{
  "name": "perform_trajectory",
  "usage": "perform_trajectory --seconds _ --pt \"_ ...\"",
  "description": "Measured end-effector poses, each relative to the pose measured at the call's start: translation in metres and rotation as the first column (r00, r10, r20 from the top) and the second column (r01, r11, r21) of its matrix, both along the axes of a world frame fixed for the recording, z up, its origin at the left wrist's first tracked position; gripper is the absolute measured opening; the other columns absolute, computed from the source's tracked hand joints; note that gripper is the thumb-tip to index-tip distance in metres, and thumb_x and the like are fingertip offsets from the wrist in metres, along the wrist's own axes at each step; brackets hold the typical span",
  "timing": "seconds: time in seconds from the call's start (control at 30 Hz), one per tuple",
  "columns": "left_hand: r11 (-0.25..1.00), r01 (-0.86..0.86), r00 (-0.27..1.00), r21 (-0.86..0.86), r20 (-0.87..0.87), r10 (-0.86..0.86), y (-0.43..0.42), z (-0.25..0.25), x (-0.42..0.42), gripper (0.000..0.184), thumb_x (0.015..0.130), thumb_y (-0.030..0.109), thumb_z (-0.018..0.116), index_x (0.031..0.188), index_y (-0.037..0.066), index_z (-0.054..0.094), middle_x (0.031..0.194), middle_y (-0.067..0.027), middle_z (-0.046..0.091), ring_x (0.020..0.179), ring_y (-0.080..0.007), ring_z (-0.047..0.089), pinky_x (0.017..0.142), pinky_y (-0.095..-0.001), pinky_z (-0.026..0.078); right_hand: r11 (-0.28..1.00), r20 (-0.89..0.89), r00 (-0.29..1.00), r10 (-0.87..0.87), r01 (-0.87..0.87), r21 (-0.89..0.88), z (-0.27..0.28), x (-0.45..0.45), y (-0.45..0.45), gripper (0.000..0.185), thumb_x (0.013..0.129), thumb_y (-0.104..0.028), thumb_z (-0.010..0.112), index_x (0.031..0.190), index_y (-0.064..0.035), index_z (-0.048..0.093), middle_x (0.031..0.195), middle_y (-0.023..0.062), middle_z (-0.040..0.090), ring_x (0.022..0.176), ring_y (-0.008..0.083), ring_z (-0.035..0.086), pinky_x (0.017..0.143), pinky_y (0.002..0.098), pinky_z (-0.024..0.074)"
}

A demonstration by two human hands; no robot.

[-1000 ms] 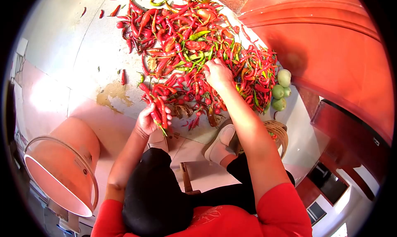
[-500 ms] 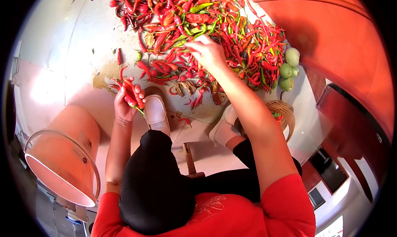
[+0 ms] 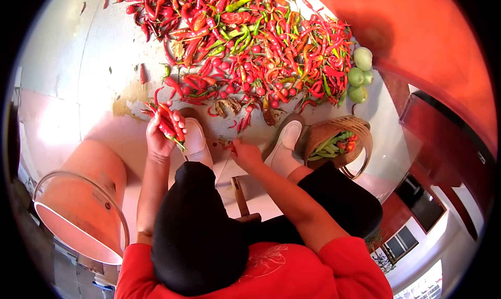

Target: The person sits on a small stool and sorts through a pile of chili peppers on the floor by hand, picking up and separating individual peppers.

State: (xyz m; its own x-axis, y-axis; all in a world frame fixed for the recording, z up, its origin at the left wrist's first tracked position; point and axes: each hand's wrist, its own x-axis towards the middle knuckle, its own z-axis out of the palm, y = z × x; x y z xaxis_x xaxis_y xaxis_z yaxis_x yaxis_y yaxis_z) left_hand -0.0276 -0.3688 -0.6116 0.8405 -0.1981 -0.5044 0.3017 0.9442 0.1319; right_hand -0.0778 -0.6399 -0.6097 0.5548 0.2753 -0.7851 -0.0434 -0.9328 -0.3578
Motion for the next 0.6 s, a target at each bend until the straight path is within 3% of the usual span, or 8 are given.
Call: perform_trajectory --seconds 0.17,0.27,0.3,0.33,0.37,0.43,0.57,0.6 --pt "0.999 0.030 0.998 0.036 -0.060 -0.028 0.005 0.007 0.004 0.044 0.091 0.034 0.051 0.125 0.005 0.044 0.088 -0.0143 0.056 0.080 -0.0299 0.058 0.066 -0.0417 0.055 0.997 0.180 0.981 -0.071 0.077 -0.028 -0.026 -0.020 -0.005 0.029 0.077 -0.027 0.066 0.093 -0.0089 0.051 0.081 0.0133 0.062 0.075 0.0369 0.061 0.064 0.0459 0.0484" --pt "0.999 0.034 0.999 0.041 -0.030 -0.033 0.008 0.008 0.007 0.043 0.092 0.034 0.051 0.124 0.005 0.045 0.088 -0.0141 0.056 0.080 -0.0297 0.058 0.066 -0.0419 0.055 0.998 0.249 0.967 -0.051 0.040 0.047 -0.019 -0.028 -0.022 0.026 0.079 -0.023 0.067 0.093 -0.0079 0.052 0.079 0.0104 0.060 0.067 0.0287 0.062 0.056 0.0401 0.0484" --pt "0.999 0.036 0.999 0.035 -0.022 -0.035 0.008 0.007 0.007 0.043 0.092 0.034 0.051 0.123 0.006 0.046 0.088 -0.0139 0.056 0.080 -0.0296 0.058 0.067 -0.0422 0.055 0.912 0.059 0.921 -0.386 0.371 0.177 -0.014 -0.031 -0.030 0.023 0.080 -0.020 0.067 0.092 -0.0077 0.053 0.077 0.0083 0.060 0.062 0.0234 0.062 0.052 0.0357 0.0470" --pt "0.999 0.036 0.999 0.026 -0.025 -0.036 0.007 0.005 0.006 0.043 0.092 0.034 0.051 0.123 0.006 0.046 0.088 -0.0139 0.056 0.080 -0.0296 0.058 0.067 -0.0422 0.055 0.706 -0.165 0.741 -0.651 0.670 0.227 -0.010 -0.036 -0.037 0.020 0.081 -0.017 0.067 0.092 -0.0076 0.053 0.075 0.0063 0.060 0.058 0.0180 0.061 0.048 0.0312 0.0456" --pt "0.999 0.040 0.998 0.016 -0.041 -0.039 0.005 0.003 0.006 0.043 0.091 0.034 0.051 0.123 0.006 0.046 0.088 -0.0140 0.057 0.080 -0.0296 0.058 0.067 -0.0424 0.055 0.708 -0.161 0.739 -0.654 0.673 0.216 -0.013 -0.035 -0.042 0.020 0.081 -0.017 0.067 0.092 -0.0076 0.053 0.075 0.0063 0.060 0.058 0.0180 0.061 0.048 0.0312 0.0456" --pt "0.999 0.044 0.997 -0.011 -0.065 -0.044 -0.001 0.001 0.004 0.043 0.091 0.034 0.052 0.124 0.007 0.046 0.088 -0.0148 0.057 0.080 -0.0302 0.059 0.066 -0.0427 0.055 0.161 -0.265 0.241 -0.934 0.943 0.290 -0.028 -0.017 -0.049 0.021 0.080 -0.013 0.069 0.091 -0.0054 0.052 0.072 0.0038 0.060 0.051 0.0090 0.059 0.045 0.0269 0.0446" --pt "0.996 0.071 0.997 -0.055 -0.038 -0.074 -0.014 0.006 0.009 0.042 0.090 0.033 0.052 0.121 0.006 0.044 0.089 -0.0154 0.061 0.078 -0.0300 0.062 0.069 -0.0440 0.053 0.256 -0.104 0.288 -0.952 0.935 0.245 -0.030 0.029 -0.024 0.026 0.077 -0.018 0.074 0.091 -0.0056 0.056 0.073 0.0034 0.062 0.055 0.0101 0.060 0.052 0.0263 0.0481" --pt "0.996 0.066 0.997 -0.053 -0.038 -0.068 -0.014 0.005 0.009 0.042 0.090 0.033 0.052 0.121 0.006 0.044 0.089 -0.0154 0.061 0.078 -0.0300 0.062 0.069 -0.0440 0.053 0.328 -0.007 0.336 -0.942 0.923 0.203 -0.044 0.029 -0.023 0.027 0.076 -0.020 0.075 0.090 -0.0051 0.057 0.074 0.0035 0.063 0.057 0.0109 0.061 0.055 0.0262 0.0492"
